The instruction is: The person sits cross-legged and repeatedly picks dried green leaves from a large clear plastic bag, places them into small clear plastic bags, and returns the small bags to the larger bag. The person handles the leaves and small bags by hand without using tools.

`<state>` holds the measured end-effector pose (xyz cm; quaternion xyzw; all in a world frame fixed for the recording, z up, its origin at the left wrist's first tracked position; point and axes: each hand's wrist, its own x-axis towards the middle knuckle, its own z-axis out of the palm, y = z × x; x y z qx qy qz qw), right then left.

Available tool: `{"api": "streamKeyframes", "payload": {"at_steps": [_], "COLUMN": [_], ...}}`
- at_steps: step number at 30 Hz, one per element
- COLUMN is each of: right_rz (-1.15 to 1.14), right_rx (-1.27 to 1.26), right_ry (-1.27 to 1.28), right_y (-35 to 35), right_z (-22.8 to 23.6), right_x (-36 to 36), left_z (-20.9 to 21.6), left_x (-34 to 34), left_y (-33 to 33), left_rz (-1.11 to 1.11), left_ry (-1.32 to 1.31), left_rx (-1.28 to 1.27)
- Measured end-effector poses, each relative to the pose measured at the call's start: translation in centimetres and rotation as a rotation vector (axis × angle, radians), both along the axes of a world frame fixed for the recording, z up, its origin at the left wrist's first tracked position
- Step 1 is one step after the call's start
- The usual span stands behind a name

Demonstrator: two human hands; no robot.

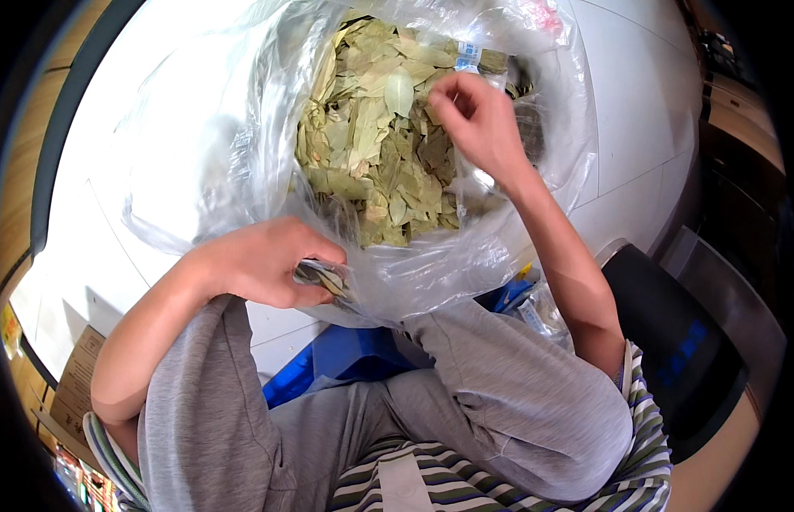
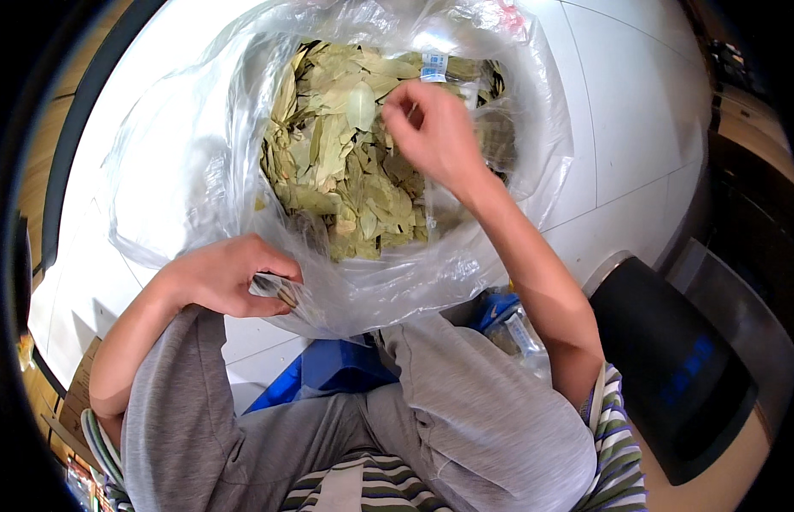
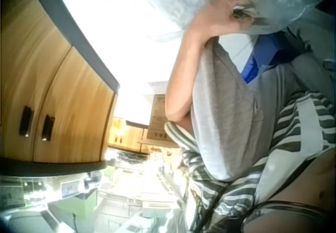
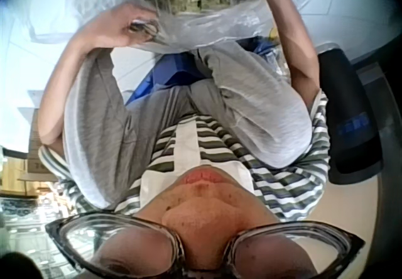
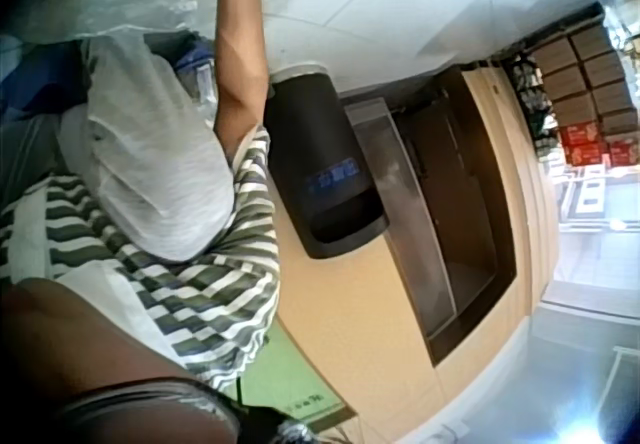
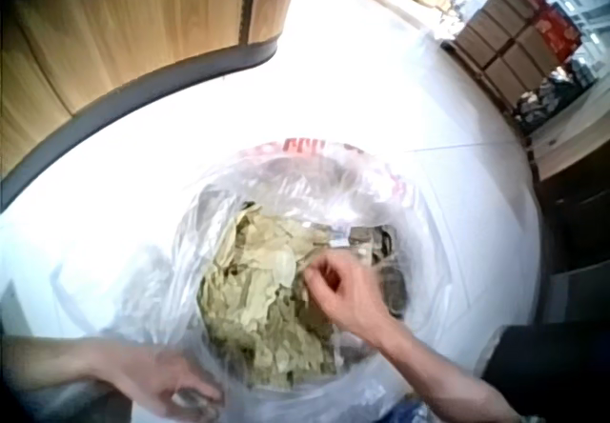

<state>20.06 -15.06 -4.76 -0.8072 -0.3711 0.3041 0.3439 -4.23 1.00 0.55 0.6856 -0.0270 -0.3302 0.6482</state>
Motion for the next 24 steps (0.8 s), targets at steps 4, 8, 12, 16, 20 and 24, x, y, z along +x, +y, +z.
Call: {"api": "streamKeyframes", "payload": {"at_steps": [4, 8, 12, 16, 20, 24], "right_rz": [0.28, 0.404, 0.43, 0.487, 0.211, 0.069], "right_rx": [-0.195, -0.462, -0.412, -0.493, -0.28, -0.054], "right_ry": [0.155, -0.08, 0.035, 0.041, 0.03, 0.041], "right_y": [-4.0, -6.2, -6.5, -6.9, -5.6, -4.0], "right_z": [-0.5, -0.6, -1.0, -3.0, -2.3, -1.3], "right_x": [-2.2, -3.7, -5.2, -5.9, -5.9, -6.4], "left_z": [-0.5, 0.2, 0.4, -0.3, 0.3, 0.3], "left_x": [-0.4, 0.2, 0.3, 0.3, 0.5, 0.4], "left_y": [0.0, 0.2, 0.1, -0.1, 0.0, 0.1], "left_rz": [-0.054, -0.086, -0.124, -0.126, -0.148, -0.163], "left_ry": [0.006, 0.039, 0.084, 0.052, 0.088, 0.147], "left_rx": [-0.019, 0.016, 0.03, -0.007, 0.005, 0.005]}}
